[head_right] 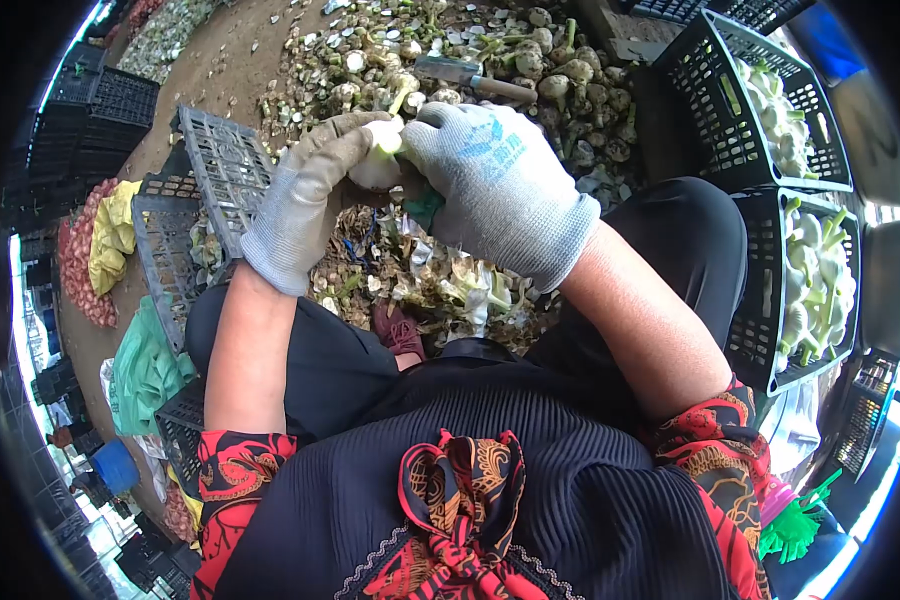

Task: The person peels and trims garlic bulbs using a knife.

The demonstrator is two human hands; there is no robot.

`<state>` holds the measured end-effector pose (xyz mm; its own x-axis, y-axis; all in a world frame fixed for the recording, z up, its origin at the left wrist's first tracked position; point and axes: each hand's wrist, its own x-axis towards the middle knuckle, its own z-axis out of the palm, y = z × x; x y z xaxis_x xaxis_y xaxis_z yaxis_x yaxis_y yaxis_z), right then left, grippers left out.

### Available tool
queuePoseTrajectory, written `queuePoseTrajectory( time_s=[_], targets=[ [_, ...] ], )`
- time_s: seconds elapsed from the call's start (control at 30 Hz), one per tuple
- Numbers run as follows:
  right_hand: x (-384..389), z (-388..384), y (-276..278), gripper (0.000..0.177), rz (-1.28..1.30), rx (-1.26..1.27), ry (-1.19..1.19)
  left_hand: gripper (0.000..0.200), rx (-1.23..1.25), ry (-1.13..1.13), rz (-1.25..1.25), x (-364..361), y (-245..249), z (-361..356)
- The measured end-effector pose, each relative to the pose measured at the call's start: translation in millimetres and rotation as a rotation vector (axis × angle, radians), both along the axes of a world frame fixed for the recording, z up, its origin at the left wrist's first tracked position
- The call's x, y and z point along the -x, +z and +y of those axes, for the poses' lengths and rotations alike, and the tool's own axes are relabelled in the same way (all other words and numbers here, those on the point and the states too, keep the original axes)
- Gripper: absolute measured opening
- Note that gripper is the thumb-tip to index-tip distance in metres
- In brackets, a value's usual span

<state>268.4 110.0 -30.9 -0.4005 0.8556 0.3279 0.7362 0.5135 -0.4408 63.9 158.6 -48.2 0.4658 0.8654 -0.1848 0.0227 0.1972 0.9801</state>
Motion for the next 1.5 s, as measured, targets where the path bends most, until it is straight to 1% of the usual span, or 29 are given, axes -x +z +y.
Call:
queuePoseTrajectory(
  time_s=[0.03,0.13,0.17,0.23,0.27,0.37,0.47,0.57,0.67,0.7,0.73,0.8,0.83,0.93,0.97,1.03,1.07,1.1,1.13,1.17,1.2,1.23,1.27,1.3,1.33,1.37,1.43,1.47,1.5],
  targets=[
    [0,0,1,0.020,-0.015,0.012,0.017,0.040,-0.015,0.004,-0.022,1,-3,0],
    [2,-1,-2,0.021,0.114,-0.045,0.034,0.044,0.123,0.011,-0.183,0,3,0],
    [3,0,-4,0.021,0.158,-0.082,0.008,0.042,0.095,0.023,-0.215,-2,7,-1],
    [5,3,-8,0.022,0.248,-0.155,-0.046,0.046,0.071,0.039,-0.132,5,-8,5],
    [4,4,-11,0.022,0.240,-0.175,-0.036,0.049,0.059,0.044,-0.090,7,-14,8],
    [4,4,-15,0.023,0.200,-0.188,-0.019,0.047,0.077,0.011,-0.131,3,-8,3],
    [8,0,-11,0.024,0.110,-0.122,0.018,0.045,0.183,0.114,-0.274,-5,6,-5],
    [16,-2,-10,0.022,0.020,-0.069,0.067,0.040,0.259,0.249,-0.298,-8,3,-7],
    [8,1,-8,0.018,0.410,0.091,0.068,0.050,0.299,0.160,-0.405,-3,1,-4],
    [9,2,-9,0.012,0.720,0.242,0.058,0.053,0.307,0.070,-0.450,-1,6,-4],
    [3,5,-8,0.009,0.897,0.378,0.049,0.053,0.284,0.034,-0.461,1,10,-5],
    [-3,4,4,0.011,0.925,0.515,-0.056,0.053,0.235,-0.043,-0.479,3,17,-10],
    [-7,4,11,0.013,0.871,0.624,-0.082,0.051,0.257,-0.050,-0.469,2,17,-11],
    [-3,2,10,0.012,0.979,0.647,-0.042,0.048,0.332,-0.001,-0.351,4,5,-7],
    [-1,2,8,0.011,0.983,0.592,0.006,0.042,0.378,-0.054,-0.438,7,1,-4],
    [5,2,4,0.011,0.987,0.479,0.103,0.039,0.339,-0.002,-0.459,4,1,-2],
    [8,2,-1,0.010,0.986,0.503,0.147,0.037,0.320,0.025,-0.469,1,0,-2],
    [11,2,-6,0.009,0.984,0.528,0.192,0.031,0.352,0.137,-0.463,-3,0,-3],
    [14,2,-11,0.008,0.984,0.552,0.237,0.031,0.358,0.195,-0.449,-6,3,-4],
    [18,1,-13,0.008,0.965,0.575,0.316,0.031,0.365,0.250,-0.432,-8,7,-5],
    [20,0,-13,0.008,0.855,0.532,0.362,0.031,0.372,0.306,-0.416,-9,9,-6],
    [21,0,-12,0.009,0.717,0.415,0.408,0.030,0.317,0.271,-0.412,-8,8,-7],
    [23,-2,-12,0.012,0.579,0.299,0.451,0.030,0.342,0.256,-0.446,-3,3,-4],
    [26,-4,-13,0.018,0.516,0.363,0.485,0.030,0.367,0.240,-0.480,3,-3,0],
    [28,-7,-13,0.017,0.352,0.444,0.452,0.030,0.390,0.225,-0.515,6,-6,4],
    [30,-8,-17,0.017,0.141,0.469,0.427,0.041,0.365,0.319,-0.450,2,-10,5],
    [29,-6,-35,0.018,-0.238,0.513,0.422,0.045,0.380,0.281,-0.496,7,-10,8],
    [28,-4,-39,0.022,-0.354,0.549,0.360,0.046,0.387,0.263,-0.521,9,-10,8],
    [25,-3,-43,0.026,-0.299,0.454,0.303,0.049,0.380,0.234,-0.490,9,-6,7]
  ],
)
